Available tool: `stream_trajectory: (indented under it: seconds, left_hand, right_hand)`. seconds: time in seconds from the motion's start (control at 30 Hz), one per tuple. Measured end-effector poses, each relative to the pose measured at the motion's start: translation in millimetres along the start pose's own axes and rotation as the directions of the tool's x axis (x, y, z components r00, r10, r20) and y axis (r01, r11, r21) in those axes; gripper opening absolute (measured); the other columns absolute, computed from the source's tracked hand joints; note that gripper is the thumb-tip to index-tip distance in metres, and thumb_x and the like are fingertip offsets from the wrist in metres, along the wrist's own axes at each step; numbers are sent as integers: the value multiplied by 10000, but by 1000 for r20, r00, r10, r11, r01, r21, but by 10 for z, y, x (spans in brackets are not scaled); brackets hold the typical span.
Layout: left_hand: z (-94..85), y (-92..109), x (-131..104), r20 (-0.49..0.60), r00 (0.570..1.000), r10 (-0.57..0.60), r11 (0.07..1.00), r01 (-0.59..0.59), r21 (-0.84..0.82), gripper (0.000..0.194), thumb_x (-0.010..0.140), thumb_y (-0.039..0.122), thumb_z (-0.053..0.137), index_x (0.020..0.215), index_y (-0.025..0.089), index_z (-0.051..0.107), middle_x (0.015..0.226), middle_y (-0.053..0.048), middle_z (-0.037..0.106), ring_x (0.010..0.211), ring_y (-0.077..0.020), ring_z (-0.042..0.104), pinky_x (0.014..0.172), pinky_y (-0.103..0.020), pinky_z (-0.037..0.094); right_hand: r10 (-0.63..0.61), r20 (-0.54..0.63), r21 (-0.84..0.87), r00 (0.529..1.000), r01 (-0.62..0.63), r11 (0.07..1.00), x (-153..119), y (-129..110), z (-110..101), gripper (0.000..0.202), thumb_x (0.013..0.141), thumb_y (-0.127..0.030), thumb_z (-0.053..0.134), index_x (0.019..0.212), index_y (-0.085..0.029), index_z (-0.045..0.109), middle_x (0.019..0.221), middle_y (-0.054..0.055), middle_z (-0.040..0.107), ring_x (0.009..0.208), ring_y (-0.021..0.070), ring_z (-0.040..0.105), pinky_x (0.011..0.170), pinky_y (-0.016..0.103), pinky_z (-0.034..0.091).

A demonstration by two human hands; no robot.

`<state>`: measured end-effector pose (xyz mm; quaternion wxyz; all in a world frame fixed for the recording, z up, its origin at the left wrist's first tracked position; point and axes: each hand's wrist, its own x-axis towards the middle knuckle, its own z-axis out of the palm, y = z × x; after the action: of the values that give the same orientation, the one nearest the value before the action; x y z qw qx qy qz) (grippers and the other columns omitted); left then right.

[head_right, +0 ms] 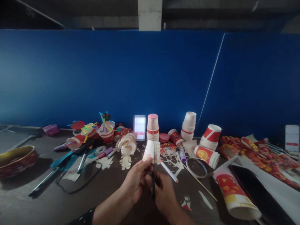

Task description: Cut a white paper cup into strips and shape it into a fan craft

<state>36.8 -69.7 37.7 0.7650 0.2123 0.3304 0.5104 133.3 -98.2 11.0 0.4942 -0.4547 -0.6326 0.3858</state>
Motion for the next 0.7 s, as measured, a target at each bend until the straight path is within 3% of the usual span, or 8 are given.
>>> stream_trajectory:
  seconds: [0.27,0.43,0.7]
  left_hand:
    - [-5,-2,8,7,1000,0,1000,0,-28,252,694,251,673,628,146,454,491,49,481,316,-45,415,310,-136,303]
    - [-6,4,16,19,1000,3,1000,-3,-20,245,706,265,666,651,148,459,488,51,480,311,-52,426,308,-141,306]
    - [-9,10,17,-2,1000,14,1000,-14,-1,240,696,267,677,655,144,476,514,52,480,325,-45,421,327,-145,306]
  right_hand:
    - [25,12,-8,1000,-25,1000,-3,-26,-6,441,756,-594,497,662,-166,543,582,-17,442,575,140,399,514,239,346]
    - [1,27,3,1000,-1,1000,-2,-36,-4,448,775,-597,475,717,-165,583,613,8,499,668,181,468,562,250,380]
    - [5,-15,-59,1000,-6,998,6,-3,-15,505,763,-626,469,769,-153,644,614,15,556,653,186,503,579,257,407]
